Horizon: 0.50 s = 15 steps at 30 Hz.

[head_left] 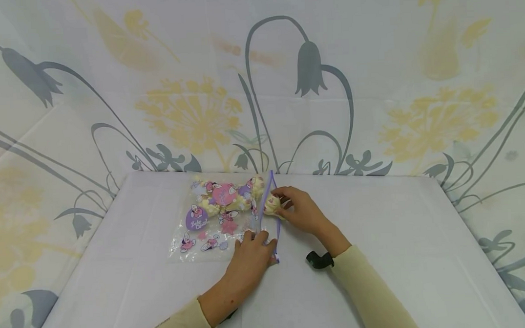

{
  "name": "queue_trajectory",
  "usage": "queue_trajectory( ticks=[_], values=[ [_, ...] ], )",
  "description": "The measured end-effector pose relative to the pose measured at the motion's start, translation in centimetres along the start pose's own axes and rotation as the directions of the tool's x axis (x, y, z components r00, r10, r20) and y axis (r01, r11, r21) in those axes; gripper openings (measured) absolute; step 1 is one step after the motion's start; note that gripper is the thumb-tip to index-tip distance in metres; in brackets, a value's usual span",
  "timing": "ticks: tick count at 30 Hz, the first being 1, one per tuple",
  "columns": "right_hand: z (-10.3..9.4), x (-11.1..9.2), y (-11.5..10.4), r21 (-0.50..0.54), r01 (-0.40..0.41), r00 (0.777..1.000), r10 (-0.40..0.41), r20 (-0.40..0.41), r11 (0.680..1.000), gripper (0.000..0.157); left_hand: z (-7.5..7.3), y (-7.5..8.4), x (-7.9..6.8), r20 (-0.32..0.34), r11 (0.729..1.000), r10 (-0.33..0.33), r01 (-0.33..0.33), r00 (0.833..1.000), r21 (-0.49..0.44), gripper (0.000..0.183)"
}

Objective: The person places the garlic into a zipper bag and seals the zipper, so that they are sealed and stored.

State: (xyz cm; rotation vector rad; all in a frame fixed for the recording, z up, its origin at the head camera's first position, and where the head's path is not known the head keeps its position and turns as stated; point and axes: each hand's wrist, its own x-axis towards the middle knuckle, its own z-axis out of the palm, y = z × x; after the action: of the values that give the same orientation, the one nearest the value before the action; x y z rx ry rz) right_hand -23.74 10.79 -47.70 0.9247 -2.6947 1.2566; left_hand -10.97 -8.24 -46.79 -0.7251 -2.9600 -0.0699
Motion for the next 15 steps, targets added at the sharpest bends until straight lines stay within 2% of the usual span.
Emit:
queue_trajectory(
  ticks=[4,15],
  values=[
    [0.8,0.2,0.0,0.010,0.006,1.000,-0.006,-0.017,1.000,0.047,-0.1,0.0,0.0,-0.012,1.000,0.001,-0.001,1.000,0.008,0.044],
    [2.3,0.7,0.1,0.061,-0.029,0.997,0.033,-0.073,0.998,0.044,-0.2,0.0,0.1,0.021,1.000,0.003,-0.003,1.000,-0.011,0.045]
  ],
)
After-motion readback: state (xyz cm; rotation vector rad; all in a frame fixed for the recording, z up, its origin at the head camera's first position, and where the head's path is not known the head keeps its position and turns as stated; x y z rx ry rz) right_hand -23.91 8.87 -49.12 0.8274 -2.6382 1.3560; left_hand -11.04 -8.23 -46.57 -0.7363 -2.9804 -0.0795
